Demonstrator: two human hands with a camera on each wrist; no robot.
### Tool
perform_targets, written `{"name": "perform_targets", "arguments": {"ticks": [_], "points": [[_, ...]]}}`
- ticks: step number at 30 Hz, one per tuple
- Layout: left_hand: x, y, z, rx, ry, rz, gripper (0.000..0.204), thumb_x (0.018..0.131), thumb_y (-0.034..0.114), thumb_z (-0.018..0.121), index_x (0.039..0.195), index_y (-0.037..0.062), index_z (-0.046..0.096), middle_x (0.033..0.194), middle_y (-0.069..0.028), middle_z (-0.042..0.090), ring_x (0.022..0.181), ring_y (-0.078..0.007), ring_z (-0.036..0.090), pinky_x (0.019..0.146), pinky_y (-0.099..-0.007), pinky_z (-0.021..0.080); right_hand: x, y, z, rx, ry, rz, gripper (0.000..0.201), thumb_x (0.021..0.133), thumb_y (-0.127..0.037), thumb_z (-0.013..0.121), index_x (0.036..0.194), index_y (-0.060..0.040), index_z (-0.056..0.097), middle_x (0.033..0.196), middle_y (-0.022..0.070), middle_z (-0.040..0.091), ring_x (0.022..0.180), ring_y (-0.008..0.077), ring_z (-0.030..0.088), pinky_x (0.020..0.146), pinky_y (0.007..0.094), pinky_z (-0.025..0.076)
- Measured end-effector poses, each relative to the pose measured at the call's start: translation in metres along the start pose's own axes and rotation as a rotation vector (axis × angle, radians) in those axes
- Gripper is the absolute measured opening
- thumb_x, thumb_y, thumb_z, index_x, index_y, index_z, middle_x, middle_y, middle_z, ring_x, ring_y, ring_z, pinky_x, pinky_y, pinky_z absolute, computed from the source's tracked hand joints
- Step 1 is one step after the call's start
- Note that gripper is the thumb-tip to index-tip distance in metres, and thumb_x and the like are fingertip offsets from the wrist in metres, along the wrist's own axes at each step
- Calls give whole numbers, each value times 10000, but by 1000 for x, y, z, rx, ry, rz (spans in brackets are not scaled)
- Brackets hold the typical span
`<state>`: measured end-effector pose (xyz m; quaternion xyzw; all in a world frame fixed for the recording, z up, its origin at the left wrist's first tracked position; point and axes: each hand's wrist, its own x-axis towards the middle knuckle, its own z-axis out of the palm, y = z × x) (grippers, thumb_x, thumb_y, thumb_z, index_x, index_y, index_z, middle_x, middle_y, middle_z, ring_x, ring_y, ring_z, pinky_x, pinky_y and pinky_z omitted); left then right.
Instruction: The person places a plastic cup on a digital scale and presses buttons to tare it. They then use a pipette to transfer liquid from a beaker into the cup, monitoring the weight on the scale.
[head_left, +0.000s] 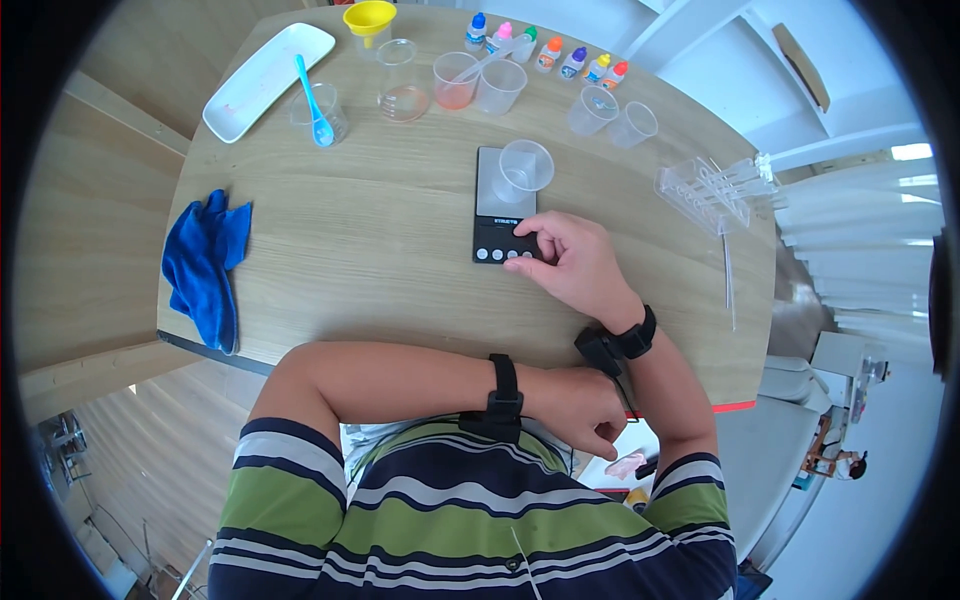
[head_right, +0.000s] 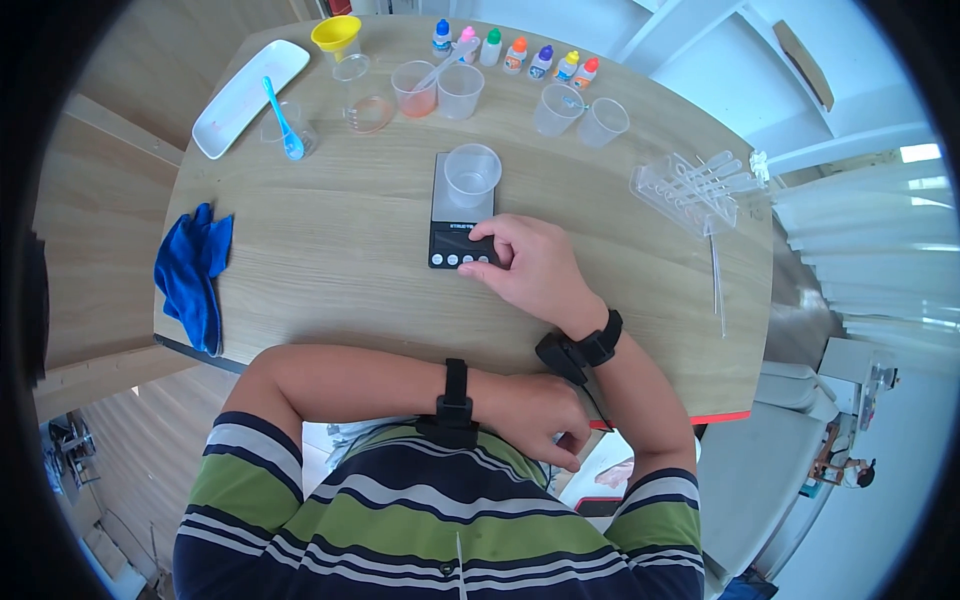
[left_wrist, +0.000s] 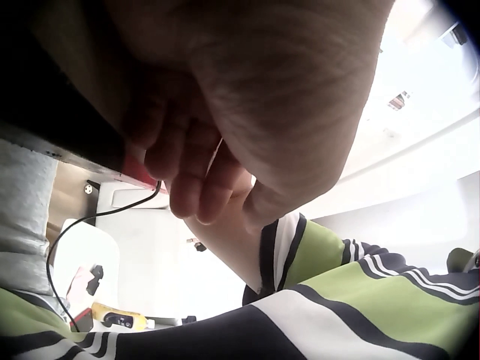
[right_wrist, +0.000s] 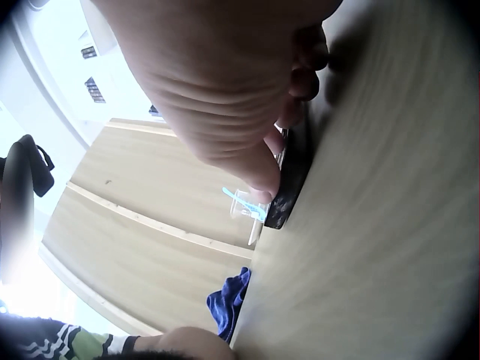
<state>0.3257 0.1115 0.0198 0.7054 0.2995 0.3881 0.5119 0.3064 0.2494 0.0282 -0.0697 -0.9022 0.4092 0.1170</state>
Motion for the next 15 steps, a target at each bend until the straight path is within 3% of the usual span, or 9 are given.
{"name": "perform_targets", "arguments": {"ticks": [4, 6, 9, 13, 15], "points": [[2, -5, 2, -28, 9, 8, 320, 976, 320, 802, 883, 14, 795, 836, -128, 791, 775, -319, 756, 732, -449, 577, 4, 3, -4, -37, -11, -120, 324, 775, -179, 975, 1034, -117, 790, 693, 7, 502, 615, 201, 516, 594, 385, 424], [3, -6, 0, -42, 17, 1, 311, 973, 309, 802, 890, 9, 793, 843, -131, 790, 780, -322, 755, 735, -450, 576, 9, 2, -7, -131, 27, -292, 246, 765, -189, 970, 958, -141, 827, 733, 8, 556, 660, 231, 551, 635, 400, 450], [1, -5, -2, -64, 26, -2, 290, 971, 285, 799, 898, 6, 788, 851, -127, 788, 787, -316, 754, 738, -452, 572, 9, 2, -5, -127, 59, -350, 165, 769, -192, 963, 888, -161, 853, 749, 18, 580, 683, 244, 575, 662, 406, 464], [2, -4, -3, -90, 38, 21, 271, 976, 271, 795, 904, 10, 781, 862, -118, 787, 790, -308, 753, 735, -446, 569, 4, 10, -8, -105, 23, -357, 145, 788, -164, 951, 908, -157, 870, 745, 25, 588, 670, 239, 578, 640, 401, 462], [2, -5, -4, -89, 24, -1, 264, 977, 267, 793, 910, 13, 781, 867, -116, 787, 791, -307, 752, 735, -443, 569, 4, 20, -3, 52, -36, -282, 142, 806, -140, 939, 933, -149, 876, 737, 29, 603, 653, 231, 585, 615, 394, 462]]}}
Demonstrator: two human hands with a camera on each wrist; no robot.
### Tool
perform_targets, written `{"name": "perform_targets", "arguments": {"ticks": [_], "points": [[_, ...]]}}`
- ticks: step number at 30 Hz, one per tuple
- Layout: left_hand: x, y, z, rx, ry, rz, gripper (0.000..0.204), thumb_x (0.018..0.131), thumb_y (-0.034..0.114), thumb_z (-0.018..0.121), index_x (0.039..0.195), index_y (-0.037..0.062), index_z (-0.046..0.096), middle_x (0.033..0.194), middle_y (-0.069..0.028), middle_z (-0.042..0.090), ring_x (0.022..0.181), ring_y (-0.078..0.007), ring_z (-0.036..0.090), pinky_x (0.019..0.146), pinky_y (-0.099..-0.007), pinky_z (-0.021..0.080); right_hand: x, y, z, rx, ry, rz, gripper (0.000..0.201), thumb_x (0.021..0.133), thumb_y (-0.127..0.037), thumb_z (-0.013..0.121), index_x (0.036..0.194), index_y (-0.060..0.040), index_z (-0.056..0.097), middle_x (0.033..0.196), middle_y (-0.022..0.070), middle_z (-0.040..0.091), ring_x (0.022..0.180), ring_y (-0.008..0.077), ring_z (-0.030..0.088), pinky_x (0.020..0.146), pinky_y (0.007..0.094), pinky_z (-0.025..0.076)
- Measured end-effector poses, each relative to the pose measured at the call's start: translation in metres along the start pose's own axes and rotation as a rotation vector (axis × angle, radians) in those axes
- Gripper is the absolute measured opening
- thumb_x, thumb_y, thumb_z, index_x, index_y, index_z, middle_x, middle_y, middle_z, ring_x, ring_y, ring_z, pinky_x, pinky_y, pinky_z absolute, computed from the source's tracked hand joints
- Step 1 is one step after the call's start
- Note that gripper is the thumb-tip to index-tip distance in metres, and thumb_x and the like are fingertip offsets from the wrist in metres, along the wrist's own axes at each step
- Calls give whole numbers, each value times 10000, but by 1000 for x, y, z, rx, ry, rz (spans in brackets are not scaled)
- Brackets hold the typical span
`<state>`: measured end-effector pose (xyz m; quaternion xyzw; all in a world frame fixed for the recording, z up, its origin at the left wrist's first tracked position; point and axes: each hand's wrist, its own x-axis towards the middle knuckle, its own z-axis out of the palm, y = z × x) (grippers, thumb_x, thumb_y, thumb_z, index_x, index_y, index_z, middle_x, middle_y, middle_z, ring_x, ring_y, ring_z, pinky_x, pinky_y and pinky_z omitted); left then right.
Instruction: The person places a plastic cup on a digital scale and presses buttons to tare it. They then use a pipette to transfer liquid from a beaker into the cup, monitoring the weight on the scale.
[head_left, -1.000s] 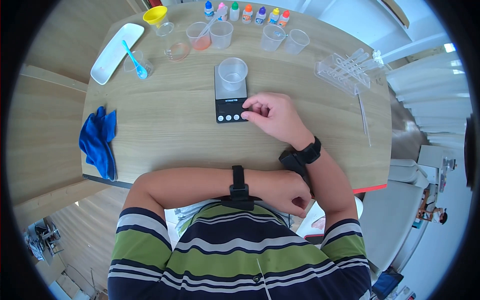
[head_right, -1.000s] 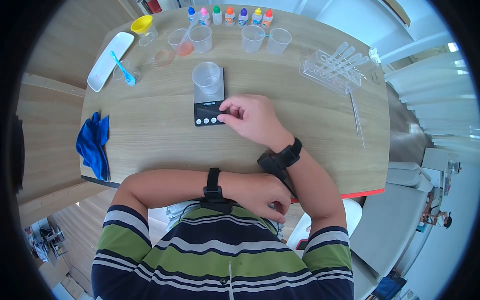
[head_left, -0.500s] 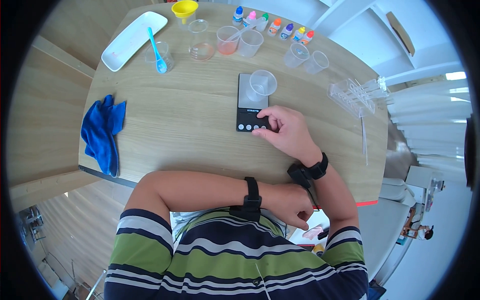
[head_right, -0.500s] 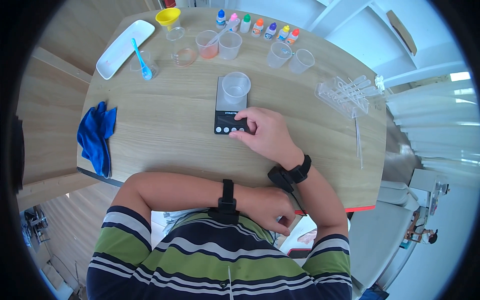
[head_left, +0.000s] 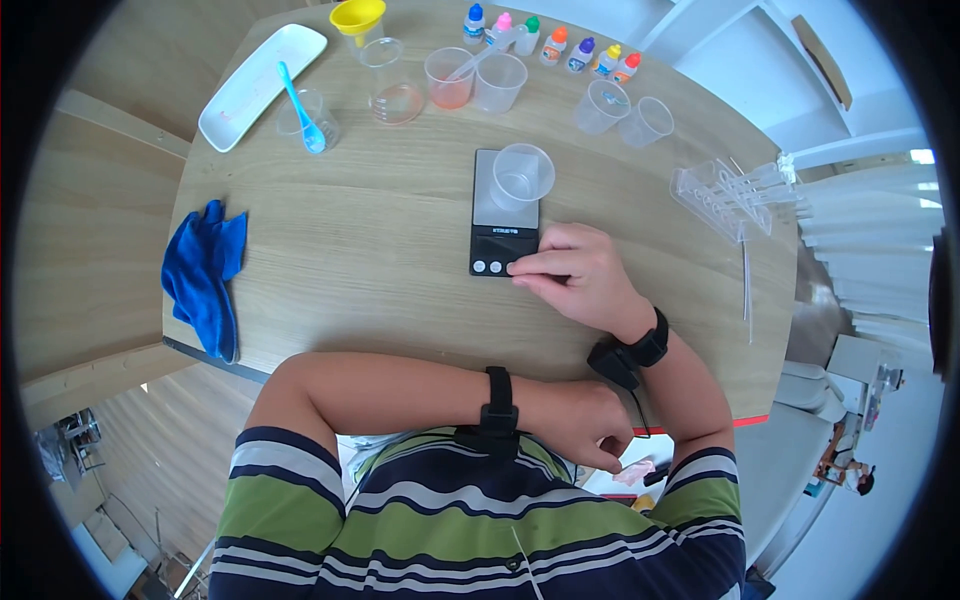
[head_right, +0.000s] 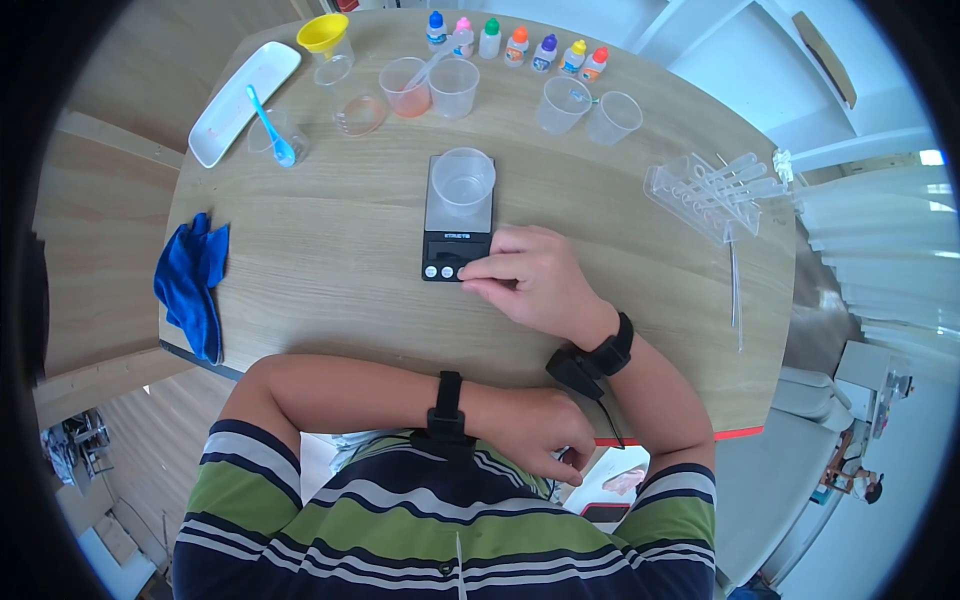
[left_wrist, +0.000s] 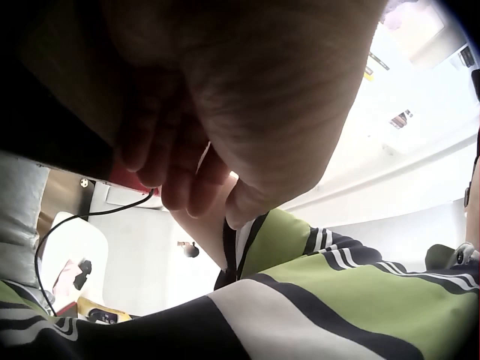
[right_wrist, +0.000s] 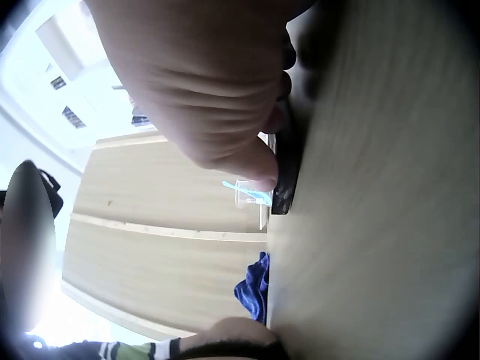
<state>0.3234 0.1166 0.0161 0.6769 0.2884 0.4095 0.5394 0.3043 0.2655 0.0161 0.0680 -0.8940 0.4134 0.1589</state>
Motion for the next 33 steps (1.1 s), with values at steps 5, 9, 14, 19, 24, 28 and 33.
{"name": "perform_targets", "arguments": {"ticks": [5, 9, 14, 19, 24, 28, 33], "points": [[-1, 0, -1, -35, 28, 2, 238, 973, 254, 792, 932, 19, 789, 881, -119, 785, 806, -316, 753, 735, -442, 571, 3, 2, -3, 44, -13, 29, 151, 811, -122, 932, 952, -141, 879, 729, 30, 618, 639, 227, 592, 602, 389, 464], [0, -1, -1, -72, 23, -21, 235, 973, 251, 790, 937, 19, 790, 896, -123, 784, 821, -324, 750, 741, -450, 568, 2, 4, -2, 37, -18, 22, 157, 815, -126, 926, 963, -143, 880, 732, 34, 623, 646, 230, 604, 608, 391, 471], [-1, -1, -1, -82, 18, -41, 237, 973, 257, 786, 954, 21, 792, 919, -131, 778, 850, -334, 738, 764, -462, 563, 2, 0, -2, 50, -18, 65, 187, 822, -132, 919, 1001, -138, 866, 723, 31, 623, 637, 222, 606, 609, 392, 473], [0, -2, -1, -67, 22, -25, 210, 976, 233, 782, 959, 24, 788, 916, -124, 771, 845, -328, 733, 763, -457, 563, 2, -1, -3, 51, 4, 107, 186, 827, -130, 914, 975, -116, 803, 707, 24, 621, 617, 212, 602, 597, 386, 468], [0, 1, -2, -83, 31, -33, 191, 981, 217, 781, 969, 26, 786, 914, -118, 766, 832, -319, 725, 755, -442, 563, 0, -2, -1, 69, 11, 162, 143, 869, -99, 874, 936, -104, 748, 691, 37, 629, 596, 225, 605, 581, 388, 466], [2, 0, -1, -76, 37, -24, 185, 987, 211, 775, 972, 27, 783, 913, -120, 762, 830, -318, 720, 752, -441, 560, 0, 0, 2, 50, 51, 149, 125, 891, -71, 842, 962, -103, 745, 693, 47, 641, 590, 233, 612, 578, 391, 471], [1, -3, 1, -51, 52, 2, 184, 992, 205, 768, 972, 23, 781, 914, -127, 760, 838, -334, 720, 764, -455, 559, 0, -2, 3, 51, 67, 140, 129, 897, -37, 814, 993, -90, 746, 708, 48, 654, 593, 232, 621, 574, 386, 476]]}}
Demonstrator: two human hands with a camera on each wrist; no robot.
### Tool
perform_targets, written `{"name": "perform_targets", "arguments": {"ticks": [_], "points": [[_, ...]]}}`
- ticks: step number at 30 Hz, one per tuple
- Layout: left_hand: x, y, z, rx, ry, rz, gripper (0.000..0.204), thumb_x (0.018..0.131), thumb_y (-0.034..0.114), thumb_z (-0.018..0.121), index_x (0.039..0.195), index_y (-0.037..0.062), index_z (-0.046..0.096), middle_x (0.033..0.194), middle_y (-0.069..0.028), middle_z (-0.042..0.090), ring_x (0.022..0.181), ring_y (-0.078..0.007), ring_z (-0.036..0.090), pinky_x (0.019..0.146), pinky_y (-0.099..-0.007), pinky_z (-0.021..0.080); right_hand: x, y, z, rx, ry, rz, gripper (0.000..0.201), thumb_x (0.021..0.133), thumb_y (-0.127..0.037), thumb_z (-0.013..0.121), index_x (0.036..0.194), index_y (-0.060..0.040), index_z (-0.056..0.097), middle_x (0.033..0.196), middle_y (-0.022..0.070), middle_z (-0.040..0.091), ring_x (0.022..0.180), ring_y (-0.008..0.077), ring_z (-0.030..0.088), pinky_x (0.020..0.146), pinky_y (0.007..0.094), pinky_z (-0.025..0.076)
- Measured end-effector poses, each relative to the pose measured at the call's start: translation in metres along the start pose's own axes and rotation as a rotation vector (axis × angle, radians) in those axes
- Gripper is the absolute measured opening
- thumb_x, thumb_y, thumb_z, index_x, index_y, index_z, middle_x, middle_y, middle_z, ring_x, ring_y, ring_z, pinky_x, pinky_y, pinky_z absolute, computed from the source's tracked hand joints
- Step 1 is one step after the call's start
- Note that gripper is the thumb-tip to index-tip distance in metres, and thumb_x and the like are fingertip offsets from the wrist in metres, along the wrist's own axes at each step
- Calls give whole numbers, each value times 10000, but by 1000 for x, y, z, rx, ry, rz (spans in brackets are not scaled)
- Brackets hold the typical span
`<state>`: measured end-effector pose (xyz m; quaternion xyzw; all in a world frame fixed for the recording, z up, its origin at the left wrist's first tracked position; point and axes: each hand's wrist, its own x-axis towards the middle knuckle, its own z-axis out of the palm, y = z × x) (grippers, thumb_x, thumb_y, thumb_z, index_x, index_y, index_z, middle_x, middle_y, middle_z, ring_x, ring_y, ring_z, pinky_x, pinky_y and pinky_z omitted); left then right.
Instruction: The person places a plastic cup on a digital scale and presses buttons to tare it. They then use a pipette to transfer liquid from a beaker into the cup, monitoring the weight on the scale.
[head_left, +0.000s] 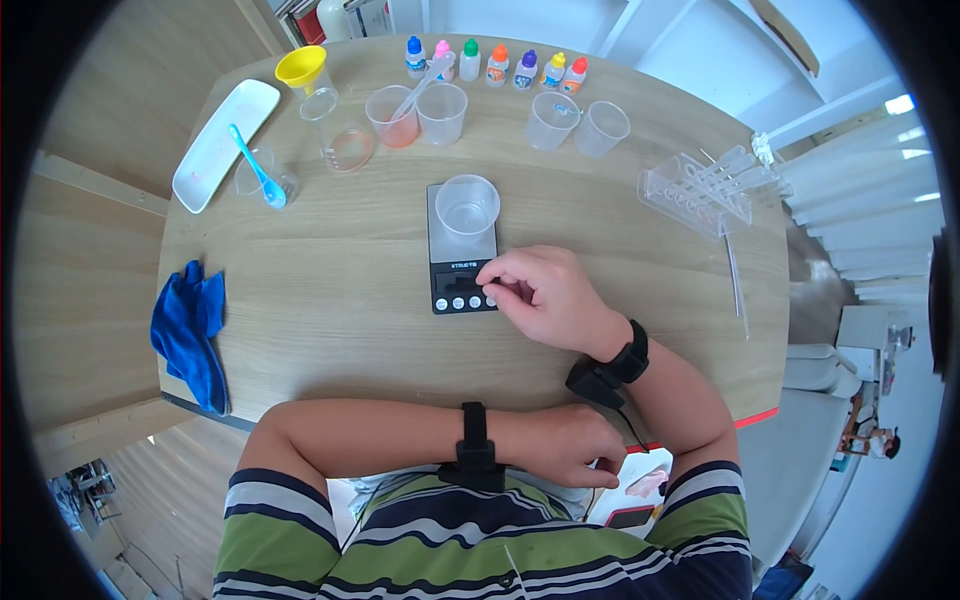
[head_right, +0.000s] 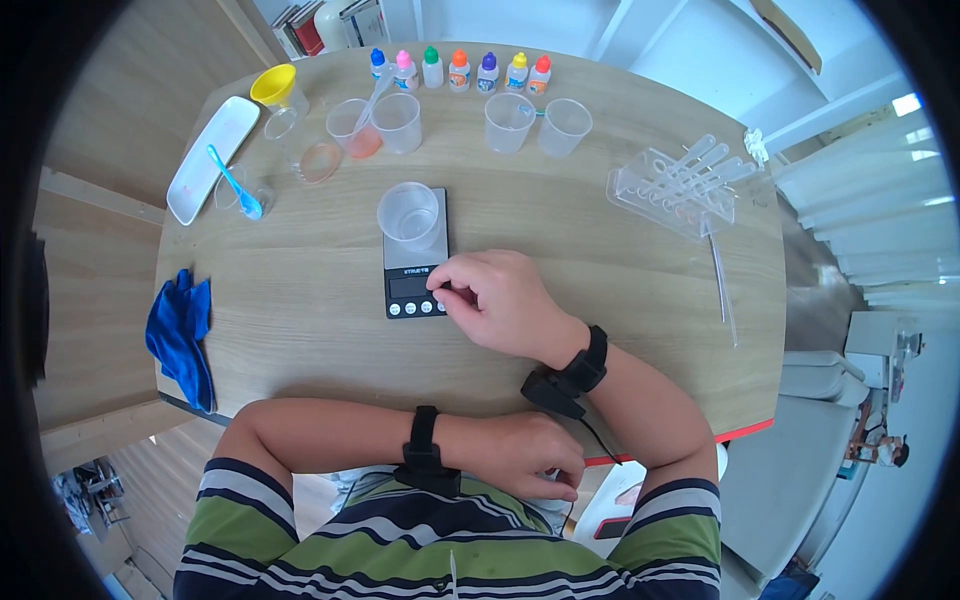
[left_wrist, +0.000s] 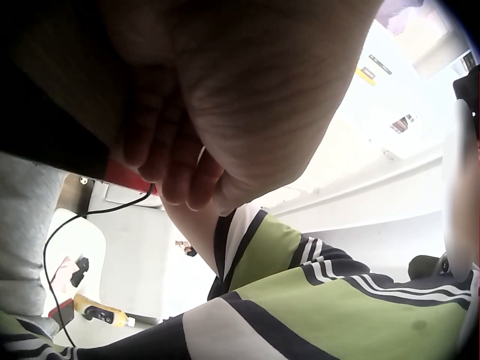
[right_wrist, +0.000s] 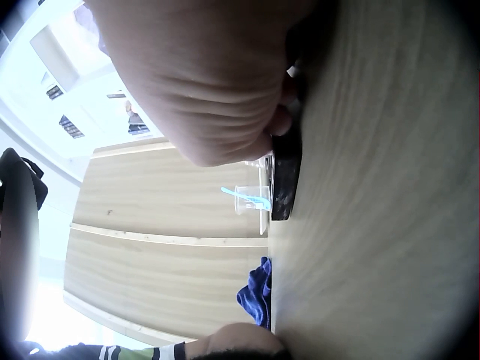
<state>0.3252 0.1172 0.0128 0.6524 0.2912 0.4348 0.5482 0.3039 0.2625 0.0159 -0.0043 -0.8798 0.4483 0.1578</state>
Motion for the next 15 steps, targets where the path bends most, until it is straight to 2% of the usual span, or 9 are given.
{"name": "perform_targets", "arguments": {"ticks": [6, 10, 12, 15], "points": [[0, 1, 1, 19, 1, 16, 182, 995, 197, 762, 966, 18, 777, 921, -134, 762, 849, -343, 725, 777, -465, 562, 1, -3, -3, 10, -52, 35, 142, 881, -18, 811, 986, -93, 750, 696, 40, 633, 584, 208, 603, 569, 375, 467], [-2, 2, 0, 11, -1, 0, 184, 1002, 195, 758, 972, 14, 778, 930, -134, 770, 860, -346, 733, 785, -464, 568, 1, 0, -2, -16, -45, -20, 148, 875, -16, 817, 977, -99, 749, 687, 34, 617, 579, 201, 587, 561, 371, 453], [-1, 2, -1, 10, -7, -11, 185, 1003, 194, 758, 974, 13, 780, 933, -133, 773, 863, -346, 735, 787, -464, 570, 1, 1, -1, 7, -32, -38, 176, 873, 31, 820, 997, -80, 761, 681, 12, 592, 561, 149, 531, 533, 325, 410], [-1, 1, 1, 20, -3, -1, 183, 1008, 191, 752, 980, 13, 782, 936, -132, 777, 868, -344, 740, 789, -465, 571, 1, 1, -3, 12, -39, -44, 169, 874, 28, 823, 986, -82, 763, 679, 12, 588, 564, 147, 530, 535, 324, 407]]}}
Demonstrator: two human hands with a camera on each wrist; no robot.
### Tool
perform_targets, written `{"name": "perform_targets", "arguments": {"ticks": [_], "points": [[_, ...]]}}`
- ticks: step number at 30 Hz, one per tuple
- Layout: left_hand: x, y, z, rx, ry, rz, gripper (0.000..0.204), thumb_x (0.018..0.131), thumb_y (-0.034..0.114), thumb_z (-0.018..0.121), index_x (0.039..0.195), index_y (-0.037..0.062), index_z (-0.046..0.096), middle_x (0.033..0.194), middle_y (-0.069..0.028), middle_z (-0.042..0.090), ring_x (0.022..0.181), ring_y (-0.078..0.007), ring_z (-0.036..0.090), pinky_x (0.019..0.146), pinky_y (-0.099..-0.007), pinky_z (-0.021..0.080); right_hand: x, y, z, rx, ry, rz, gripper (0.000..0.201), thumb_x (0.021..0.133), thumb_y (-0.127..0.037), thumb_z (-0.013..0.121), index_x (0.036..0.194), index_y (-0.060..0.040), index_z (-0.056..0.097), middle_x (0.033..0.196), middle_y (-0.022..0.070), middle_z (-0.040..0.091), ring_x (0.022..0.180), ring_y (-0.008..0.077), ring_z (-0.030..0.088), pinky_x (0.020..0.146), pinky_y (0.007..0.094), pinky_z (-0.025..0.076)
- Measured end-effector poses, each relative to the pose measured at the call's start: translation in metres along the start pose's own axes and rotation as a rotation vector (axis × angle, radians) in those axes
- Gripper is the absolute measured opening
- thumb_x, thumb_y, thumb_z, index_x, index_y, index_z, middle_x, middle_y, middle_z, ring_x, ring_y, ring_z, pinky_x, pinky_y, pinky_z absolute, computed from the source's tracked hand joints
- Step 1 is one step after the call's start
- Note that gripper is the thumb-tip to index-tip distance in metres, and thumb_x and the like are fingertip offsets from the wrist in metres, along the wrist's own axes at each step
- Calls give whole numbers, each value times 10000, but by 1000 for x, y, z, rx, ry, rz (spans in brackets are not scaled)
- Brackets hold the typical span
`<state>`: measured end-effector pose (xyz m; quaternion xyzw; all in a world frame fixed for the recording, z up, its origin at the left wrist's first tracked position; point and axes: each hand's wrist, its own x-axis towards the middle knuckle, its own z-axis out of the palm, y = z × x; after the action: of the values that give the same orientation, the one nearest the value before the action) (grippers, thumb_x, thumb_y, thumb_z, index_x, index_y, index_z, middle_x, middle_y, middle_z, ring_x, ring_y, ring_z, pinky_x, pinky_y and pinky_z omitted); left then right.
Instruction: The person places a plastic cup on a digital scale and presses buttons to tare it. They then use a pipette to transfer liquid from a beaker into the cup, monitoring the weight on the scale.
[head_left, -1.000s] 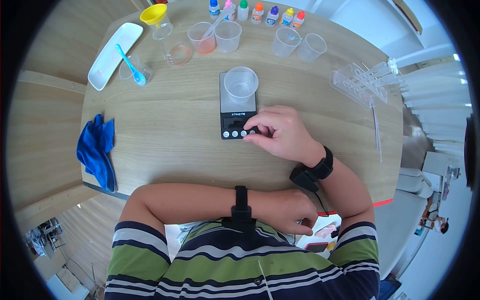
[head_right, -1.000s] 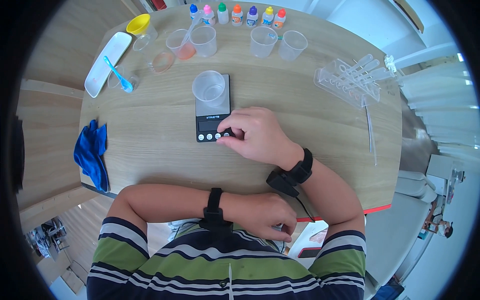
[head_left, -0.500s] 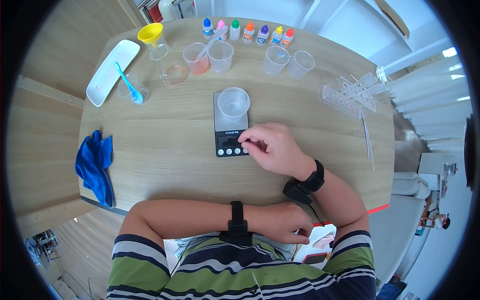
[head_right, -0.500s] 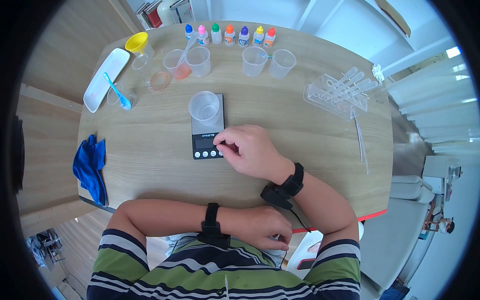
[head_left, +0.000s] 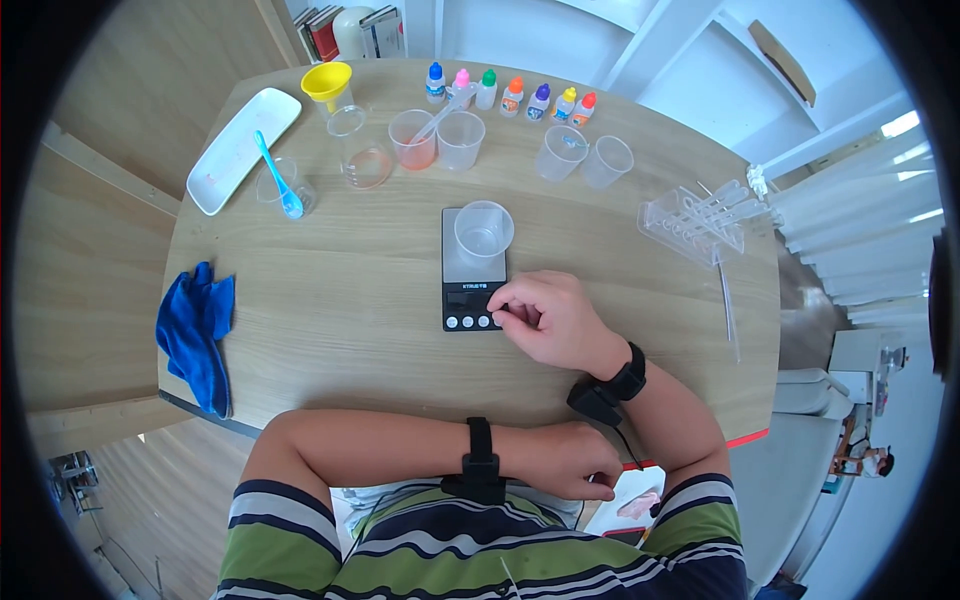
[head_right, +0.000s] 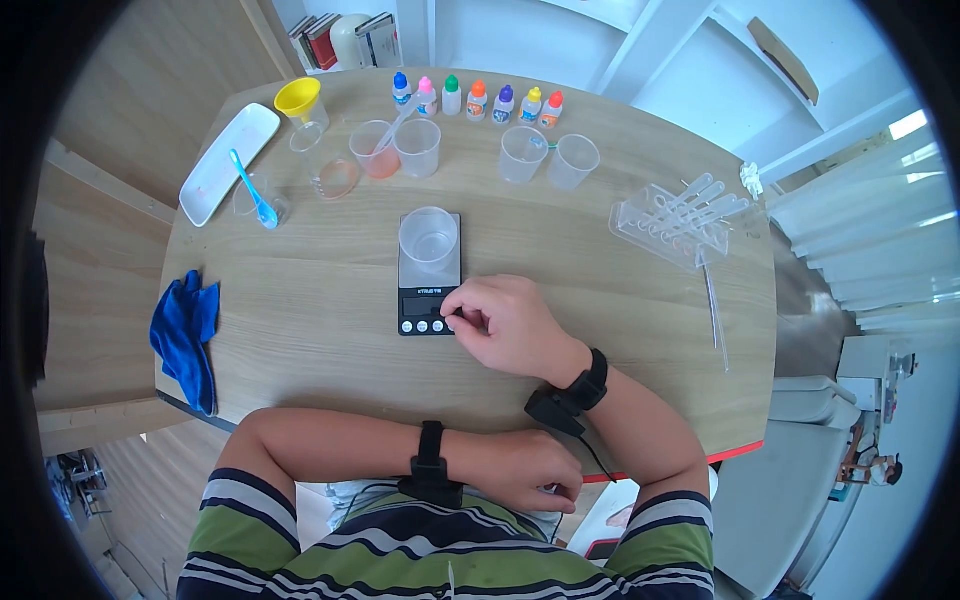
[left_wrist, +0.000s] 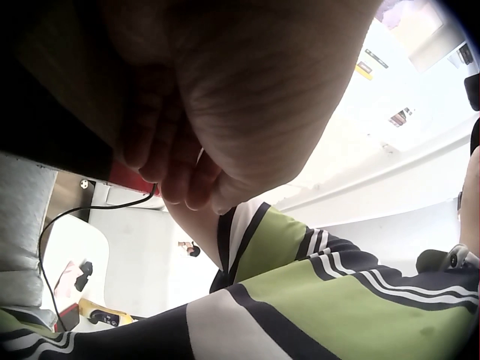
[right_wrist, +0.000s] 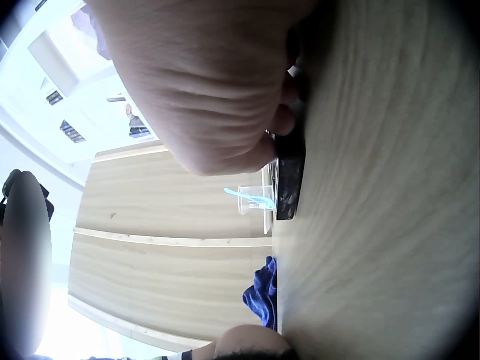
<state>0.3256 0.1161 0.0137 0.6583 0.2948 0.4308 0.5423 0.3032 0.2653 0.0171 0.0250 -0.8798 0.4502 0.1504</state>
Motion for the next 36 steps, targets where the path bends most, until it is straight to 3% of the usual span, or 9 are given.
{"name": "perform_targets", "arguments": {"ticks": [3, 16, 18, 25, 27, 36], "points": [[-1, 0, 0, -3, -14, -17, 181, 1009, 188, 749, 980, 12, 783, 937, -132, 777, 870, -344, 741, 791, -464, 573, -1, 0, 0, -8, -12, 29, 152, 873, -17, 826, 969, -101, 743, 670, 30, 596, 565, 206, 565, 554, 372, 441], [1, 3, -1, 28, -31, -25, 188, 1011, 188, 736, 992, 8, 782, 955, -139, 777, 873, -357, 738, 796, -469, 578, 0, -3, -1, -12, 3, 35, 132, 882, -36, 826, 954, -103, 739, 683, 33, 614, 572, 217, 589, 558, 376, 452], [1, 3, -3, 45, -40, -26, 191, 1013, 191, 734, 995, 8, 783, 957, -140, 776, 879, -357, 739, 800, -471, 578, 0, -2, -1, 11, 5, -4, 148, 891, 18, 820, 983, -85, 769, 683, 16, 596, 571, 146, 545, 537, 327, 415], [2, 2, -1, 35, -42, -41, 188, 1011, 182, 738, 986, 0, 778, 946, -143, 770, 897, -360, 738, 815, -478, 576, 0, -4, 0, 17, -7, 18, 139, 898, 11, 824, 982, -86, 767, 697, 10, 607, 579, 136, 555, 530, 317, 417], [1, 1, -1, 37, -49, -43, 187, 1010, 181, 740, 983, -1, 777, 948, -144, 770, 895, -362, 737, 814, -478, 576, 1, -6, -1, -4, -15, 58, 123, 888, -39, 822, 962, -98, 743, 708, 43, 643, 594, 223, 612, 581, 382, 471], [1, 2, 0, 53, -17, -7, 174, 1004, 175, 744, 961, 9, 775, 929, -138, 764, 869, -357, 730, 795, -473, 571, 0, -4, 0, -18, 2, 45, 132, 877, -39, 825, 958, -103, 742, 699, 39, 634, 587, 227, 605, 575, 380, 465]]}}
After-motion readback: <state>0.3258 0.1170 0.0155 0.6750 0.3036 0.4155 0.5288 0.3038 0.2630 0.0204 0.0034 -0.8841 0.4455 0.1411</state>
